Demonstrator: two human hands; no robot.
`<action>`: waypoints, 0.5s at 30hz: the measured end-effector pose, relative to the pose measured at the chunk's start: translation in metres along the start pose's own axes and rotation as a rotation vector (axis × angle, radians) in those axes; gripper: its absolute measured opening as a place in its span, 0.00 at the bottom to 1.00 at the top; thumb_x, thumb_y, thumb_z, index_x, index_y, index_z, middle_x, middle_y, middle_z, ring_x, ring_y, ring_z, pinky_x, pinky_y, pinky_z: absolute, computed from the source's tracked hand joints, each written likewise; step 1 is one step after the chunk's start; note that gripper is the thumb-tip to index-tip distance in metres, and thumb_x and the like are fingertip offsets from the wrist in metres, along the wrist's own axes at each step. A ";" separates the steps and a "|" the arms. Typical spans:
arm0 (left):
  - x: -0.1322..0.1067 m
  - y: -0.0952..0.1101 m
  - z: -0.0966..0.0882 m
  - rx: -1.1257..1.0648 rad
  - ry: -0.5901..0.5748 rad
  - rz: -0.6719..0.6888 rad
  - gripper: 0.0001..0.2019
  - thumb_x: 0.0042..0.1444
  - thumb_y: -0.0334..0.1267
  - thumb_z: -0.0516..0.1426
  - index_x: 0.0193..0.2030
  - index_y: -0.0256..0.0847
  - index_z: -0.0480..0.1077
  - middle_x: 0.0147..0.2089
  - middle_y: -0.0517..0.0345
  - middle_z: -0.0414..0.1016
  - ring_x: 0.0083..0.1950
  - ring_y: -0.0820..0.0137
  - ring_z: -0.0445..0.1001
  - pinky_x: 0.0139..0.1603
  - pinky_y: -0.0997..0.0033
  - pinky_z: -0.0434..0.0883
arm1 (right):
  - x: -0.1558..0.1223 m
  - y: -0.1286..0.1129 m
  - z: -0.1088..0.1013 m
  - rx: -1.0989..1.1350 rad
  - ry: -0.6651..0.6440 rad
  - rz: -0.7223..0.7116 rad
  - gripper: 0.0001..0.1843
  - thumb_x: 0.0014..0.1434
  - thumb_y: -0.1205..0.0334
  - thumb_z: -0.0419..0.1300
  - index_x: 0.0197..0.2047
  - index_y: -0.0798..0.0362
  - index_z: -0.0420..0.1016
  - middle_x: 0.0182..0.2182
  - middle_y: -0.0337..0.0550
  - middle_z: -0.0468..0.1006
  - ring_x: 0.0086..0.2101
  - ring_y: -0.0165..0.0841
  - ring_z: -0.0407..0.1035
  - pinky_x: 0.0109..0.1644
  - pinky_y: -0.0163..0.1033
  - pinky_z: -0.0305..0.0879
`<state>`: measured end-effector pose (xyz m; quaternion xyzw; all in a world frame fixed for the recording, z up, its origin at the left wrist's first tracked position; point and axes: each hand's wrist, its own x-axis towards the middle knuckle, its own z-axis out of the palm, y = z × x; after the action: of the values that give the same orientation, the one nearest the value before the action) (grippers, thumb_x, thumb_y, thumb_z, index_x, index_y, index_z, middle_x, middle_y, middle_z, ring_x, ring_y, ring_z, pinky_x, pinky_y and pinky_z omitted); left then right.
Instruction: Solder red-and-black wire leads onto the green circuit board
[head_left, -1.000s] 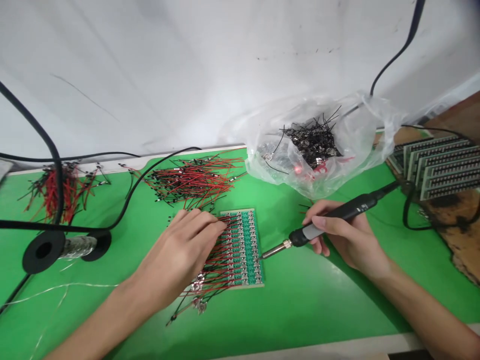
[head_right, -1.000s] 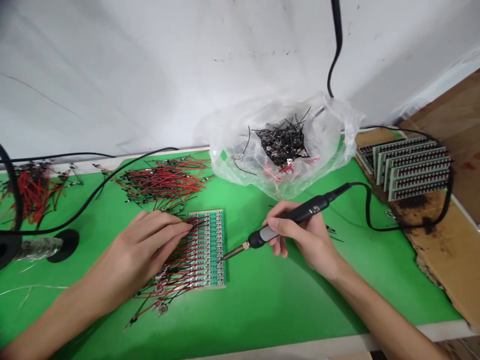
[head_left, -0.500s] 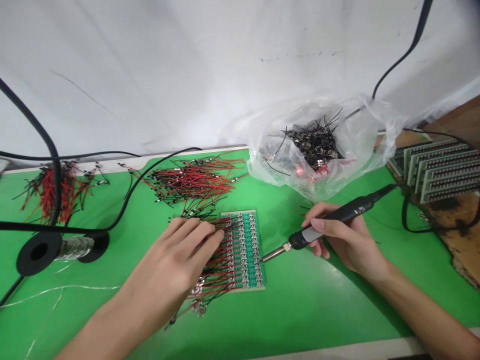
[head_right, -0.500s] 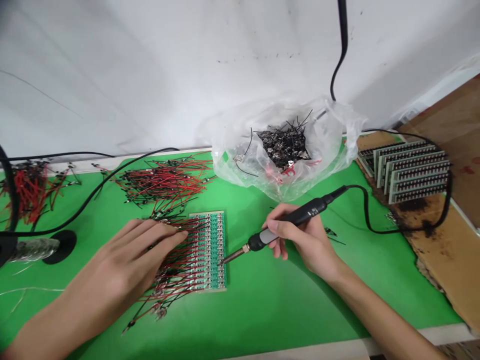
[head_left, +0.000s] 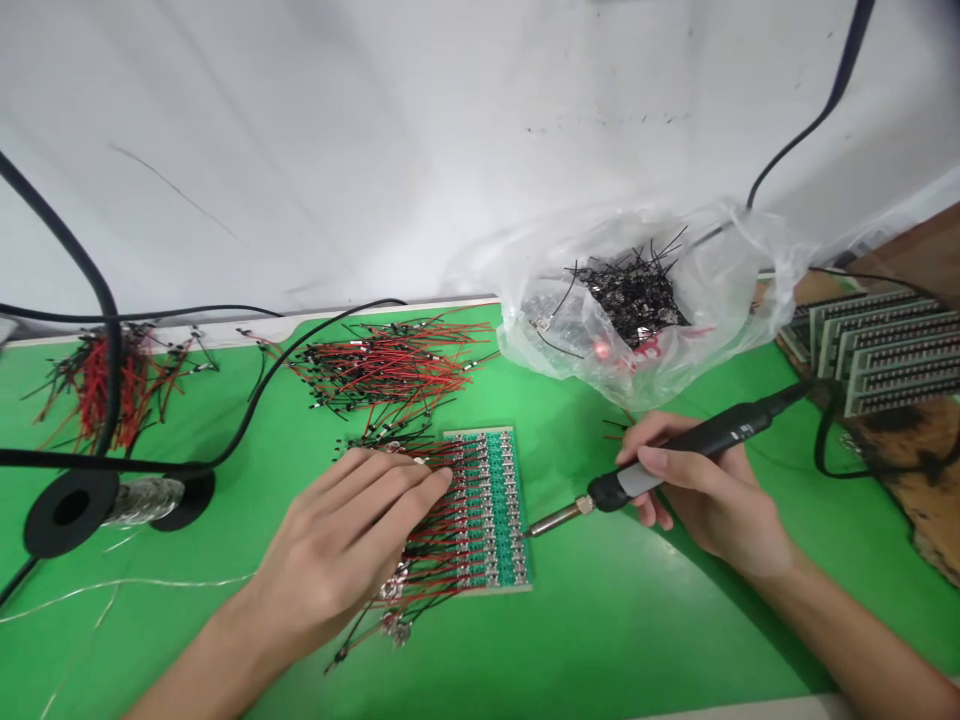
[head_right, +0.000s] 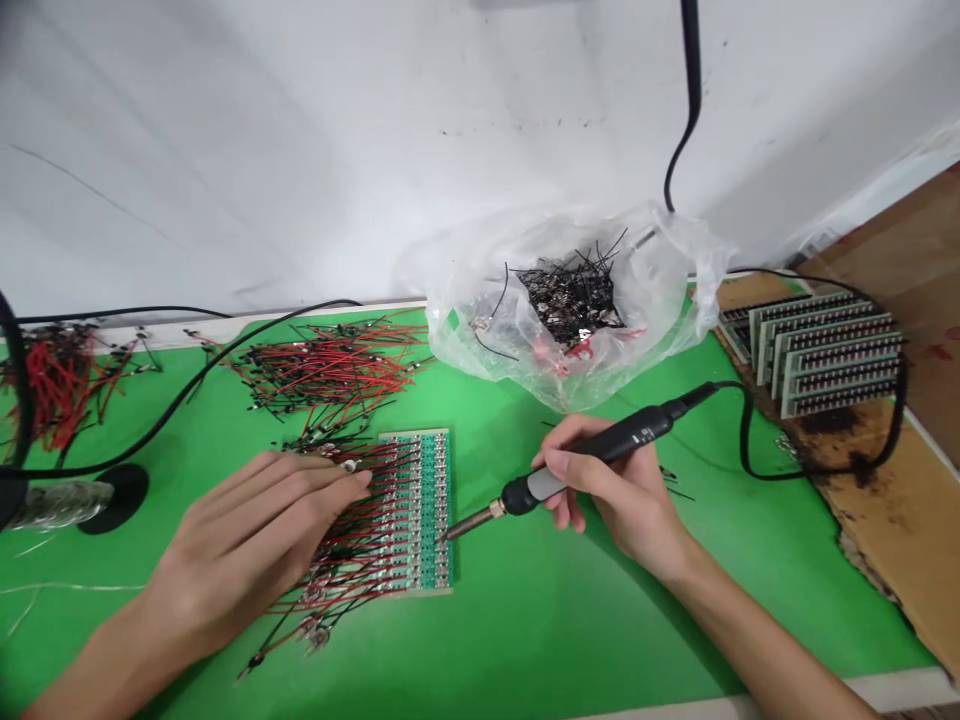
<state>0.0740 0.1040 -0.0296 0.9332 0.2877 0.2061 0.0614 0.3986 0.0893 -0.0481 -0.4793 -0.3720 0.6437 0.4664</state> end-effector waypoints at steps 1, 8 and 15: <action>0.000 -0.002 0.000 0.006 0.000 0.010 0.17 0.63 0.22 0.54 0.58 0.32 0.69 0.49 0.47 0.78 0.51 0.64 0.73 0.51 0.59 0.70 | 0.000 0.001 0.000 0.002 -0.006 -0.005 0.10 0.55 0.56 0.69 0.31 0.55 0.81 0.17 0.38 0.77 0.15 0.29 0.71 0.13 0.28 0.61; 0.002 -0.005 -0.001 0.021 0.001 0.027 0.13 0.66 0.25 0.53 0.55 0.34 0.71 0.48 0.48 0.79 0.52 0.62 0.75 0.53 0.57 0.69 | 0.003 0.003 0.002 -0.010 -0.018 0.025 0.09 0.53 0.57 0.70 0.29 0.54 0.81 0.16 0.39 0.77 0.15 0.29 0.70 0.13 0.28 0.58; 0.002 -0.003 -0.002 0.099 -0.009 0.119 0.13 0.66 0.26 0.54 0.56 0.30 0.70 0.47 0.46 0.81 0.49 0.61 0.77 0.51 0.56 0.72 | 0.001 0.001 0.001 -0.001 -0.010 0.034 0.08 0.54 0.58 0.69 0.29 0.54 0.82 0.17 0.40 0.77 0.15 0.29 0.70 0.14 0.30 0.57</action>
<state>0.0728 0.1080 -0.0277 0.9516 0.2411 0.1907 0.0041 0.3973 0.0902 -0.0488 -0.4825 -0.3668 0.6536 0.4532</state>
